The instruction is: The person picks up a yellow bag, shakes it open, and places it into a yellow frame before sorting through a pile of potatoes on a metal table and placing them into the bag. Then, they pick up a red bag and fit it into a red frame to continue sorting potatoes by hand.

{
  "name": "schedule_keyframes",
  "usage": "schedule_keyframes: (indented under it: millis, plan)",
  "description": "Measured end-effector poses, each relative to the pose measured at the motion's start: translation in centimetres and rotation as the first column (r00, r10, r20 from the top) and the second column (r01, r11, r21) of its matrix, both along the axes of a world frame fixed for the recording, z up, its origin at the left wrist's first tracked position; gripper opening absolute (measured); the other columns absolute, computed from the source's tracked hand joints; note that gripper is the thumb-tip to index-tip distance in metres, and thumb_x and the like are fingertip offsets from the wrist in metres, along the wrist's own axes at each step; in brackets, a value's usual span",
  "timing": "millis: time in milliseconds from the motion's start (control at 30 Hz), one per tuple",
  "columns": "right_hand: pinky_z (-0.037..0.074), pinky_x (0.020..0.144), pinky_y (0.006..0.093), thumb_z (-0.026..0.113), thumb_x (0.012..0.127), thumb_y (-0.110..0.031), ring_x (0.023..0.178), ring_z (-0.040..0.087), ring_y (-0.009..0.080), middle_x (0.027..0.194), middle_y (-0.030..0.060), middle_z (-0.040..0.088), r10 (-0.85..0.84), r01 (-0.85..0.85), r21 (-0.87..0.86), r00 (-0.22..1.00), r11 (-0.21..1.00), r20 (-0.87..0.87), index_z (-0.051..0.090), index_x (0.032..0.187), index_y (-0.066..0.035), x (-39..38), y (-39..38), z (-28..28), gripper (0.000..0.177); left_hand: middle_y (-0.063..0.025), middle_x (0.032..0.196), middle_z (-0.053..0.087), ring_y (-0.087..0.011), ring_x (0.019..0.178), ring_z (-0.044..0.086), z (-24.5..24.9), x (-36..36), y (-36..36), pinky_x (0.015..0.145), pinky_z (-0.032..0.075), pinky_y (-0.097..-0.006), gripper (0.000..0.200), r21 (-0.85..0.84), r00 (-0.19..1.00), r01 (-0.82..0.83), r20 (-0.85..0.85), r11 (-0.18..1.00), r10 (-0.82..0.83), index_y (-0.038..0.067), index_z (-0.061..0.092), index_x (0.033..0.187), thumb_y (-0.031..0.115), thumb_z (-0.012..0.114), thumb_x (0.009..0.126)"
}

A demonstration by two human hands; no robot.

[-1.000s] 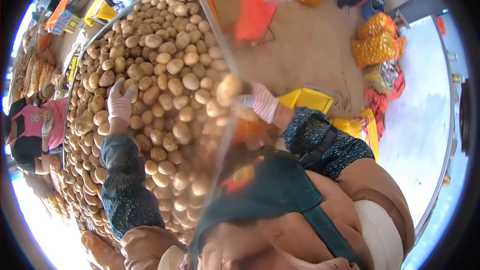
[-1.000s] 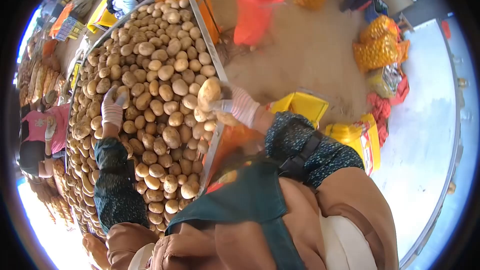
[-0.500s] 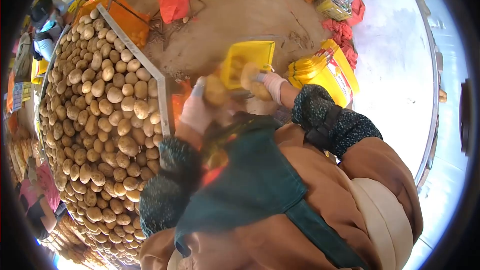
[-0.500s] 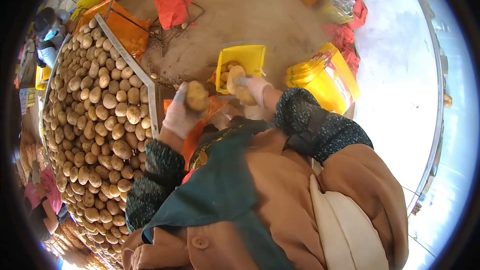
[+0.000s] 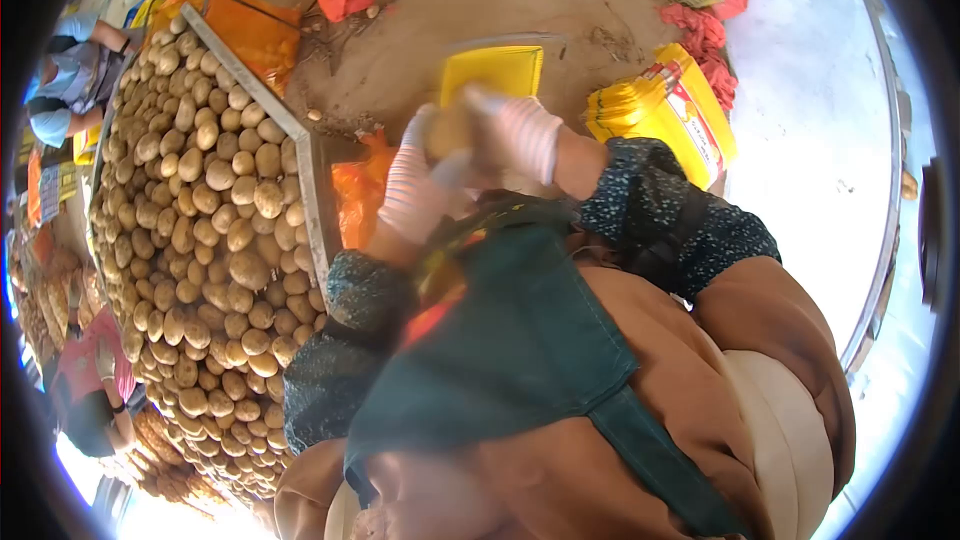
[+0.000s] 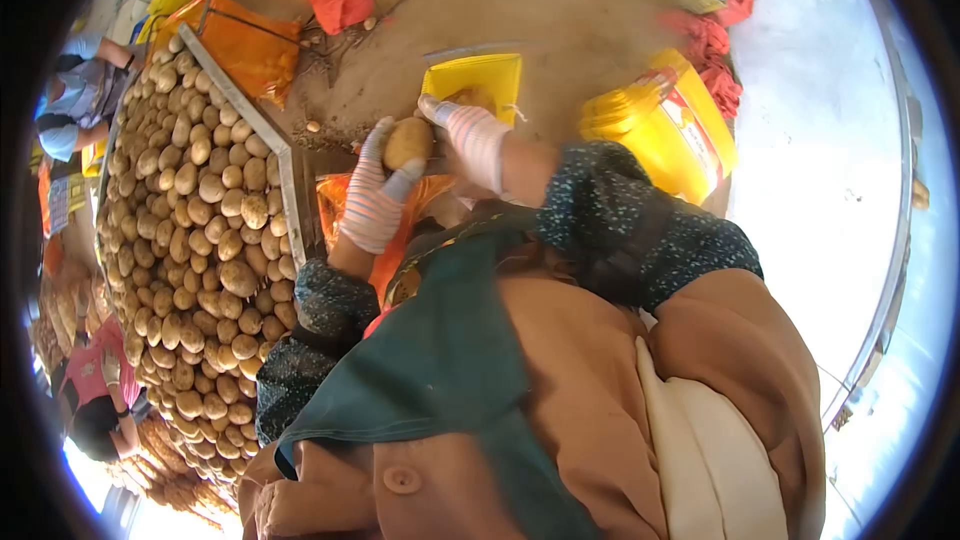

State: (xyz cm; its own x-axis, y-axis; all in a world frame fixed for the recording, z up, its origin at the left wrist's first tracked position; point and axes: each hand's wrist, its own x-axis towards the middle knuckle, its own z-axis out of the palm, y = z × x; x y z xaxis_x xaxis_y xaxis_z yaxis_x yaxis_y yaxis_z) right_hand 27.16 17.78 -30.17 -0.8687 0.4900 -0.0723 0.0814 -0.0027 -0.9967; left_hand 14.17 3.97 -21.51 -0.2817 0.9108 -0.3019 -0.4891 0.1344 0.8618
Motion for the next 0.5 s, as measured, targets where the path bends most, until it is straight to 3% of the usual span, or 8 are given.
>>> schedule_keyframes:
  millis: [33, 67, 100, 133, 200, 267, 433, 500]
  plan:
    - [0.048, 0.094, 0.0439, 0.052, 0.100, -0.034, 0.113, 0.058, 0.0330, 0.126, 0.0142, 0.061, 0.001, 0.002, -0.115, 1.000, 0.993, 0.022, 0.051, 0.133, -0.006, -0.7, 0.0, 2.8, 0.043, -0.0162, 0.133, 0.053, -0.0225, 0.119, 0.055, 1.0, -1.1, -0.4, 0.092, 0.052, -0.0334, 0.070, 0.048, 0.989, -0.006, 0.145, 0.999, -0.001, -0.002, 0.037, 0.144, 0.014, 0.070, 0.085]
    - [0.048, 0.095, 0.0443, 0.052, 0.100, -0.032, 0.113, 0.058, 0.0325, 0.127, 0.0142, 0.061, 0.001, 0.046, -0.473, 0.995, 0.880, 0.100, 0.051, 0.134, -0.005, -1.3, -0.3, 8.6, 0.044, -0.0169, 0.133, 0.054, -0.0243, 0.119, 0.056, 1.7, -2.7, -1.1, 0.091, 0.053, -0.0352, 0.068, 0.095, 0.959, -0.019, 0.284, 0.995, -0.009, -0.001, 0.038, 0.143, 0.018, 0.069, 0.086]
    - [0.048, 0.095, 0.0448, 0.051, 0.100, -0.031, 0.113, 0.059, 0.0320, 0.127, 0.0143, 0.061, 0.037, 0.112, -0.758, 0.984, 0.643, 0.177, 0.051, 0.136, -0.005, -1.7, -0.2, 12.5, 0.044, -0.0177, 0.133, 0.054, -0.0260, 0.120, 0.056, 2.1, -3.9, -1.8, 0.090, 0.054, -0.0370, 0.066, 0.142, 0.909, -0.039, 0.416, 0.989, -0.024, -0.001, 0.039, 0.143, 0.021, 0.068, 0.087]
    - [0.046, 0.100, 0.0439, 0.059, 0.097, -0.025, 0.115, 0.059, 0.0288, 0.129, 0.0150, 0.060, 0.147, 0.035, -0.755, 0.974, 0.654, 0.173, 0.050, 0.139, -0.003, -2.0, 0.0, 13.5, 0.049, -0.0200, 0.135, 0.054, -0.0331, 0.120, 0.057, 2.3, -4.3, -2.3, 0.087, 0.055, -0.0411, 0.064, 0.145, 0.859, -0.117, 0.512, 0.983, 0.027, -0.001, 0.043, 0.140, 0.031, 0.064, 0.089]
    - [0.045, 0.102, 0.0413, 0.066, 0.093, -0.022, 0.117, 0.058, 0.0272, 0.130, 0.0149, 0.060, 0.183, -0.115, -0.404, 0.974, 0.907, 0.134, 0.048, 0.140, -0.003, -3.4, -0.6, 12.1, 0.054, -0.0199, 0.134, 0.054, -0.0334, 0.119, 0.057, 2.6, -4.9, -3.8, 0.085, 0.055, -0.0409, 0.062, 0.103, 0.795, -0.185, 0.600, 0.977, 0.088, -0.001, 0.045, 0.138, 0.036, 0.061, 0.091]
    - [0.044, 0.102, 0.0343, 0.077, 0.085, -0.017, 0.122, 0.055, 0.0227, 0.130, 0.0138, 0.060, 0.217, -0.212, -0.049, 0.962, 0.976, 0.166, 0.047, 0.142, -0.004, -5.2, -1.6, 12.4, 0.066, -0.0195, 0.132, 0.056, -0.0328, 0.114, 0.059, 3.1, -5.0, -4.9, 0.083, 0.055, -0.0425, 0.058, 0.032, 0.727, -0.260, 0.665, 0.965, 0.174, -0.001, 0.047, 0.136, 0.042, 0.050, 0.097]
    - [0.044, 0.102, 0.0356, 0.079, 0.083, -0.022, 0.118, 0.056, 0.0185, 0.127, 0.0090, 0.060, 0.388, -0.376, -0.155, 0.920, 0.914, 0.055, 0.051, 0.137, -0.003, -9.2, -3.9, 12.5, 0.063, -0.0194, 0.133, 0.056, -0.0320, 0.111, 0.058, 4.1, -5.5, -7.3, 0.085, 0.052, -0.0470, 0.057, 0.258, 0.625, -0.194, 0.776, 0.947, -0.083, 0.000, 0.045, 0.137, 0.044, 0.041, 0.101]
    - [0.044, 0.102, 0.0358, 0.079, 0.083, -0.022, 0.118, 0.056, 0.0191, 0.126, 0.0094, 0.061, 0.463, -0.448, -0.140, 0.881, 0.883, 0.099, 0.053, 0.135, -0.003, -11.0, -4.7, 13.7, 0.061, -0.0188, 0.128, 0.058, -0.0314, 0.108, 0.059, 4.3, -5.5, -7.8, 0.085, 0.052, -0.0459, 0.057, 0.196, 0.705, -0.256, 0.708, 0.947, 0.044, 0.001, 0.046, 0.136, 0.045, 0.040, 0.101]
